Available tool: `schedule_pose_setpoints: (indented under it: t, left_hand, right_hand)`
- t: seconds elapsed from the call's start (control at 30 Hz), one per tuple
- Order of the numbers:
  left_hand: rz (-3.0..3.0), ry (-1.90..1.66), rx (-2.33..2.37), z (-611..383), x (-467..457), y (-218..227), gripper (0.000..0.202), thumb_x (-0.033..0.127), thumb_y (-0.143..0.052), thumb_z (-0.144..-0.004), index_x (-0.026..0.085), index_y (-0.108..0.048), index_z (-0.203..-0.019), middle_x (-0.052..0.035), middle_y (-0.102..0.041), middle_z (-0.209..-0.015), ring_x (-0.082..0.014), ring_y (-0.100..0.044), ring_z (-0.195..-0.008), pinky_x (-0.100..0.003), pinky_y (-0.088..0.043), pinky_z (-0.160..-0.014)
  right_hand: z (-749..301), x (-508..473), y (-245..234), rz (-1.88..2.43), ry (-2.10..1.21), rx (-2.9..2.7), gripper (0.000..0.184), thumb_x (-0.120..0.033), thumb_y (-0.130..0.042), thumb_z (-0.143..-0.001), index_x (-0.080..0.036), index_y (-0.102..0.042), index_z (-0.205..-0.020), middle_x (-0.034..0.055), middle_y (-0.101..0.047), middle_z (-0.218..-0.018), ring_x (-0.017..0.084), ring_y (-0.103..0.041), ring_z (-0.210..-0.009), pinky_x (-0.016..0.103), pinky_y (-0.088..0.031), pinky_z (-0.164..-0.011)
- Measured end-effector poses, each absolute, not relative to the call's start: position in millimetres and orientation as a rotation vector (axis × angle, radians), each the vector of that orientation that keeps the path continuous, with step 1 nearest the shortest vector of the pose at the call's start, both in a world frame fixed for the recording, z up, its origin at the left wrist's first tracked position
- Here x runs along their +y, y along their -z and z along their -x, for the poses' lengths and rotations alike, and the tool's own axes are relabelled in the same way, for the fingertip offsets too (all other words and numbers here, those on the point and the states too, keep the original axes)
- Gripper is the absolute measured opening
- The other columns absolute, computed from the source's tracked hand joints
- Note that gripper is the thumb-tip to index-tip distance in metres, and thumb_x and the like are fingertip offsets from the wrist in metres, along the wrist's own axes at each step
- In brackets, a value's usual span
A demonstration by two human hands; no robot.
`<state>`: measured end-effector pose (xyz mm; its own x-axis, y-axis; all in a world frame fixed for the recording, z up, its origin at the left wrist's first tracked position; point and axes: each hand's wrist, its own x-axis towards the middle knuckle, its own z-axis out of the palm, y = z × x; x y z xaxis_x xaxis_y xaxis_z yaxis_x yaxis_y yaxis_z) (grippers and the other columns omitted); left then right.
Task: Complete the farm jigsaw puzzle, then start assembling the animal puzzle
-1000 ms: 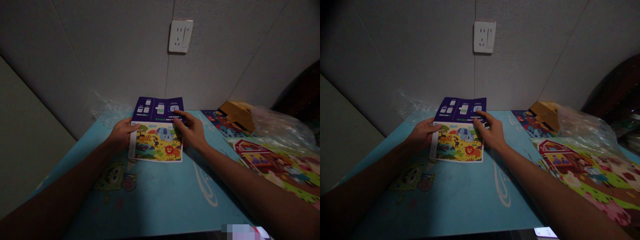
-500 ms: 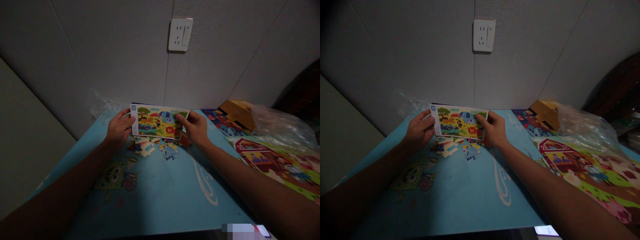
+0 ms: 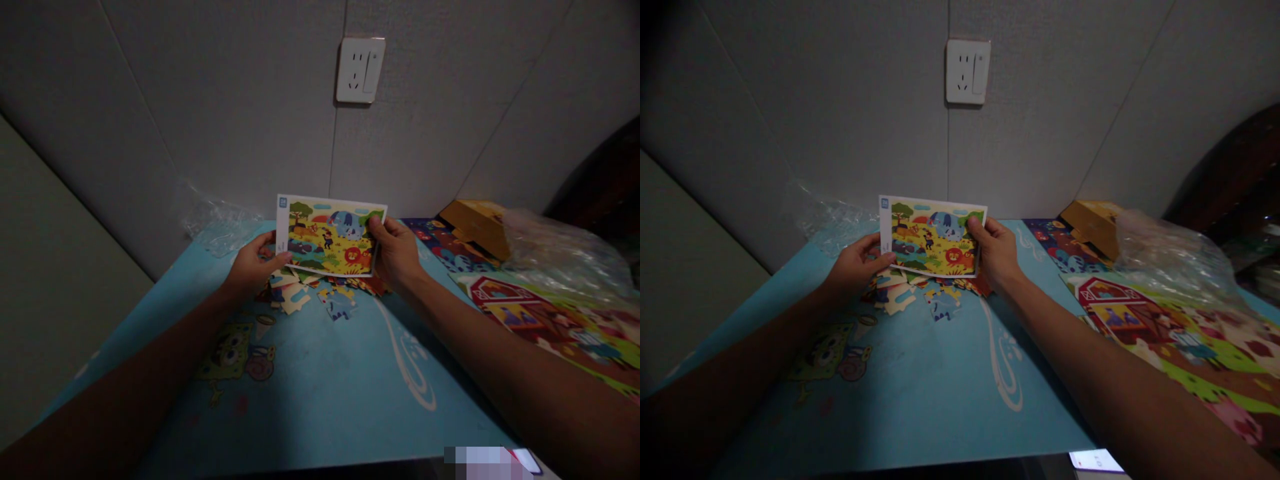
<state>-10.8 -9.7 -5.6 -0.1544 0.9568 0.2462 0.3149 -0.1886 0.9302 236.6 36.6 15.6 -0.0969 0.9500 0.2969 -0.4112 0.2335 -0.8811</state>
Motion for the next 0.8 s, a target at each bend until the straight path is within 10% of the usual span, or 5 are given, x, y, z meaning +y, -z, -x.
schedule_pose_setpoints:
  t: [0.2, 0.43, 0.8]
  left_hand:
    - [-1.465, -1.507, 1.408, 9, -12, 3, 0.024, 0.037, -0.074, -0.066, 0.015, -0.067, -0.073, -0.0039, -0.071, -0.073, -0.0183, -0.066, -0.068, -0.03, -0.055, -0.065]
    - [-1.559, -1.596, 1.474, 11, -1, 14, 0.043, 0.044, -0.071, -0.071, 0.013, -0.072, -0.101, -0.0088, -0.071, -0.093, -0.0187, -0.063, -0.082, -0.029, -0.053, -0.071]
    - [-1.545, -1.552, 1.565, 11, 8, 16, 0.029, 0.036, -0.066, -0.069, 0.015, -0.071, -0.089, -0.0044, -0.065, -0.08, -0.016, -0.057, -0.071, -0.026, -0.048, -0.064]
  right_hand:
    - [-247, 39, -3, 0.758, -1.399, -1.403, 0.037, -0.042, -0.088, -0.055, -0.018, -0.072, -0.078, 0.0053, -0.075, -0.076, 0.022, -0.07, -0.067, 0.037, -0.059, -0.065]
    - [-275, 104, 22, 1.125, -0.824, -1.409, 0.039, -0.051, -0.074, -0.066, -0.017, -0.075, -0.083, 0.006, -0.077, -0.087, 0.023, -0.071, -0.083, 0.035, -0.057, -0.08]
    - [-244, 196, 31, 1.507, -0.562, -1.57, 0.039, -0.042, -0.07, -0.076, -0.01, -0.076, -0.098, 0.0132, -0.076, -0.093, 0.026, -0.069, -0.093, 0.034, -0.051, -0.084]
